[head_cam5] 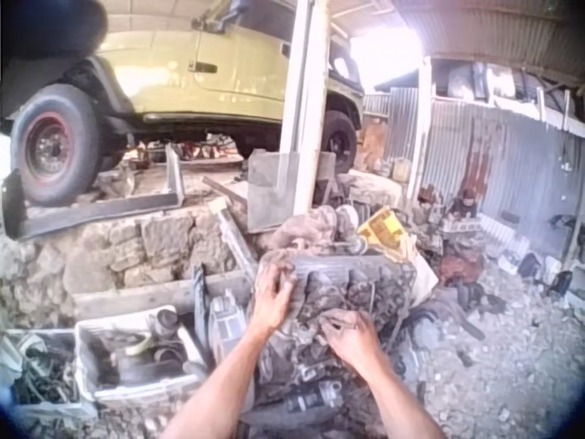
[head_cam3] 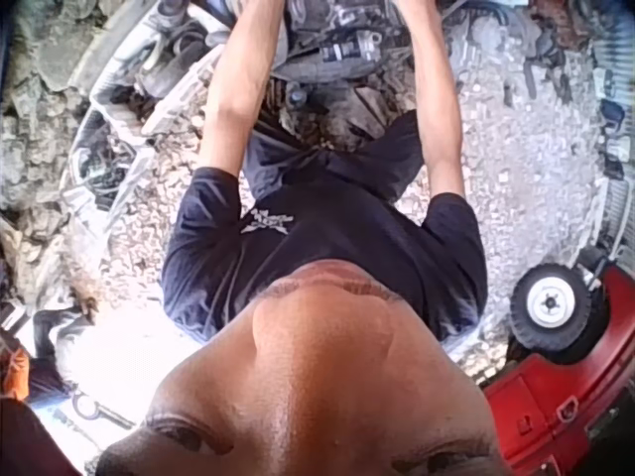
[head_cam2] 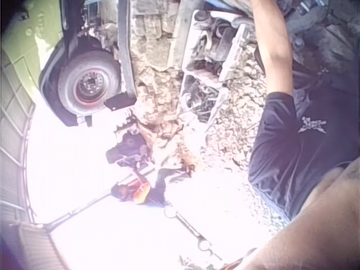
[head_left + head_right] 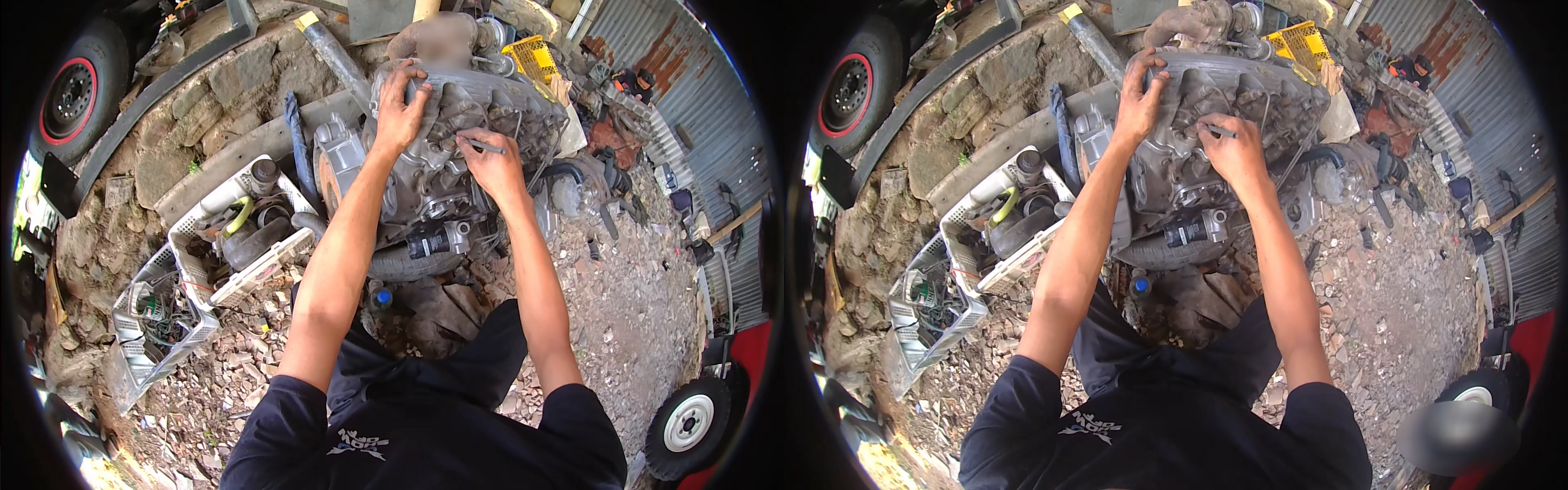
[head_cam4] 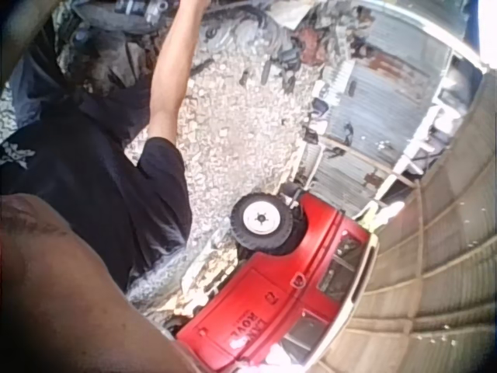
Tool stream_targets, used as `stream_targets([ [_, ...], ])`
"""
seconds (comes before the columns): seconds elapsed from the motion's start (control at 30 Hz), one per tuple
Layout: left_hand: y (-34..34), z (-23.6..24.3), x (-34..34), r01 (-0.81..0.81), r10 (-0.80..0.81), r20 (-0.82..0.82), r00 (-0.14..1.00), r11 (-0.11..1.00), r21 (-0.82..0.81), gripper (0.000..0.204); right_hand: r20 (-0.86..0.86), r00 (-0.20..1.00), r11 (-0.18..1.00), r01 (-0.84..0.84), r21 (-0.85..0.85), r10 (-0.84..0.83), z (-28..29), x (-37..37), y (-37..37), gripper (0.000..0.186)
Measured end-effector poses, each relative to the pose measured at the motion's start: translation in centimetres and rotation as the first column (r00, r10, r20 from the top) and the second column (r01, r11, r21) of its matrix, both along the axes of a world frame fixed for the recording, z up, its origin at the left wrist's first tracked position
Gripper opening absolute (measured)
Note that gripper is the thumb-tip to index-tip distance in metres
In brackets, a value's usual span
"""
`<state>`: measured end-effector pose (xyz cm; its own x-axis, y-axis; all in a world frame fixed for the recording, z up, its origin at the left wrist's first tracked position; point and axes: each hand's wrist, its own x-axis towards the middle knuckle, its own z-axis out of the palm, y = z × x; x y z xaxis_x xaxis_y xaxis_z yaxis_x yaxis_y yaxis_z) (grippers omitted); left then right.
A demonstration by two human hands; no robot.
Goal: The person wipes the exterior and internal surfaces of an engine block with a cloth, pours liquid from a plastic bottle onto the components, and uses a wrench and a marker on the engine parts.
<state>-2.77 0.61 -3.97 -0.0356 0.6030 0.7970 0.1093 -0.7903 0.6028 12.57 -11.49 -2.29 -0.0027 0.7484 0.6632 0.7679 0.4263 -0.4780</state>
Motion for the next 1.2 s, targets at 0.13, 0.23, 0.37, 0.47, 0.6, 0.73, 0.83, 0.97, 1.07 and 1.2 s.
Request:
stream_targets([
  [0.13, 0.0, 0.0, 0.1, -0.009, 0.009, 0.003, 1.000, 1.000, -0.010, 0.027, -0.022, 1.000, 1.000, -0.002, -0.001, 0.002, -0.4, -0.1, 0.2, 0.014],
  [0.23, -0.1, 0.0, 0.2, -0.018, 0.018, -0.007, 1.000, 1.000, -0.013, 0.027, -0.083, 0.997, 0.999, 0.007, -0.052, -0.012, -0.4, 0.8, 0.1, 0.015],
  [0.37, -0.1, 0.0, 0.2, -0.014, 0.014, -0.005, 1.000, 1.000, -0.018, 0.027, -0.158, 0.986, 0.997, 0.036, -0.061, -0.045, 0.0, 1.4, 0.5, 0.018],
  [0.47, -0.1, -0.2, -0.1, -0.037, 0.037, -0.014, 0.999, 0.999, 0.008, 0.027, 0.101, 0.994, 0.998, 0.045, 0.033, -0.048, 0.4, 1.6, -0.2, 0.018],
  [0.6, -0.2, -0.2, 0.4, -0.013, 0.013, -0.006, 1.000, 1.000, -0.005, 0.027, -0.076, 0.997, 0.996, 0.041, 0.084, -0.034, -0.3, 0.4, 0.1, 0.017],
  [0.73, 0.2, 0.0, 0.2, -0.027, 0.027, -0.007, 1.000, 1.000, 0.016, 0.027, 0.049, 0.991, 0.992, 0.122, 0.020, -0.122, -0.7, 1.0, -0.9, 0.012],
  [0.83, 0.0, -0.2, 0.2, -0.017, 0.017, -0.003, 1.000, 1.000, 0.003, 0.027, -0.160, 0.986, 0.999, 0.031, -0.038, -0.036, -0.7, 0.3, -0.8, 0.020],
  [0.97, 0.2, -0.3, 0.1, -0.033, 0.033, -0.007, 0.999, 0.999, 0.016, 0.027, -0.076, 0.990, 0.987, 0.111, -0.116, -0.120, 0.5, 0.0, -2.4, 0.019],
  [1.07, 0.3, -0.2, 0.3, -0.034, 0.034, -0.002, 0.999, 0.999, 0.021, 0.027, -0.110, 0.993, 0.999, 0.050, -0.008, -0.050, -1.0, 0.4, -1.5, 0.017],
  [1.2, 0.4, -0.4, 0.2, -0.065, 0.066, -0.017, 0.998, 0.998, 0.024, 0.026, -0.181, 0.982, 0.994, 0.030, -0.107, -0.049, -1.1, 1.1, -1.5, 0.019],
])
